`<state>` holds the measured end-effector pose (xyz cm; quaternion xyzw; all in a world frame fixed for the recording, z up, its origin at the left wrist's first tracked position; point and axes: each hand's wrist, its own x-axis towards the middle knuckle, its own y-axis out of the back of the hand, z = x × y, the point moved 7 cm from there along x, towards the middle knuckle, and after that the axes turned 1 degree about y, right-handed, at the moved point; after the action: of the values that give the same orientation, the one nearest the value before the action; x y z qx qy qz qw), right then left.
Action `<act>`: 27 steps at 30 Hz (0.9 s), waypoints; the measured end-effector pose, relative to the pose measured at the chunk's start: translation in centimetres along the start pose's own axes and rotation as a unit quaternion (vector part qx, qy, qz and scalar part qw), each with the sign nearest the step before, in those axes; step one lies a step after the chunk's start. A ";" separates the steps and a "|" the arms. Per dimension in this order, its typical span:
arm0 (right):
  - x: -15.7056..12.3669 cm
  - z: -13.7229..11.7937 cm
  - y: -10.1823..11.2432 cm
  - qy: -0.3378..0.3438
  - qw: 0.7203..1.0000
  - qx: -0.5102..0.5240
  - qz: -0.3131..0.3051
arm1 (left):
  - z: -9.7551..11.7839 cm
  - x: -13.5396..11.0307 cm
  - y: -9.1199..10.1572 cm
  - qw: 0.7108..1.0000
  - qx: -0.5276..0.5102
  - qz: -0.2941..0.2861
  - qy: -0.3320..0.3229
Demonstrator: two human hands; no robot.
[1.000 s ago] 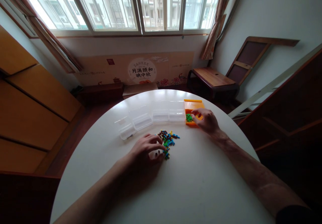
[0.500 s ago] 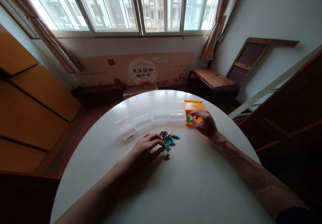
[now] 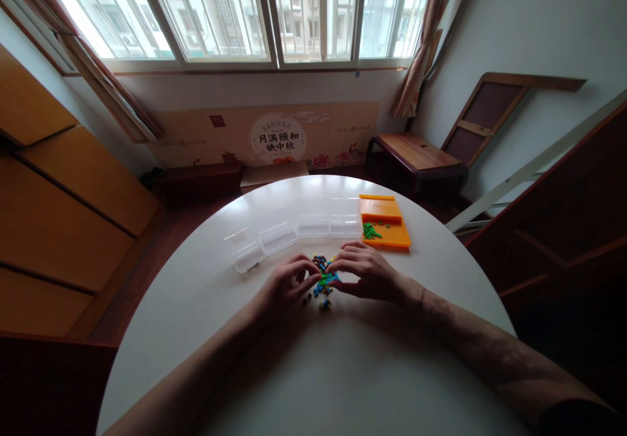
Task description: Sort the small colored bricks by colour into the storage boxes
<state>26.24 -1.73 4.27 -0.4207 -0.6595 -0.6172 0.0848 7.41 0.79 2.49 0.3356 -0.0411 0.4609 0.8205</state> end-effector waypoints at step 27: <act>-6.1 11.4 6.3 -0.295 0.938 -0.158 0.085 | 0.9 -0.7 -0.1 0.955 0.279 0.017 -0.099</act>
<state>38.93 4.93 2.53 -0.6465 -0.5103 -0.5522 -0.1294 7.28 -0.31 2.87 0.5944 0.0028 0.4321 0.6782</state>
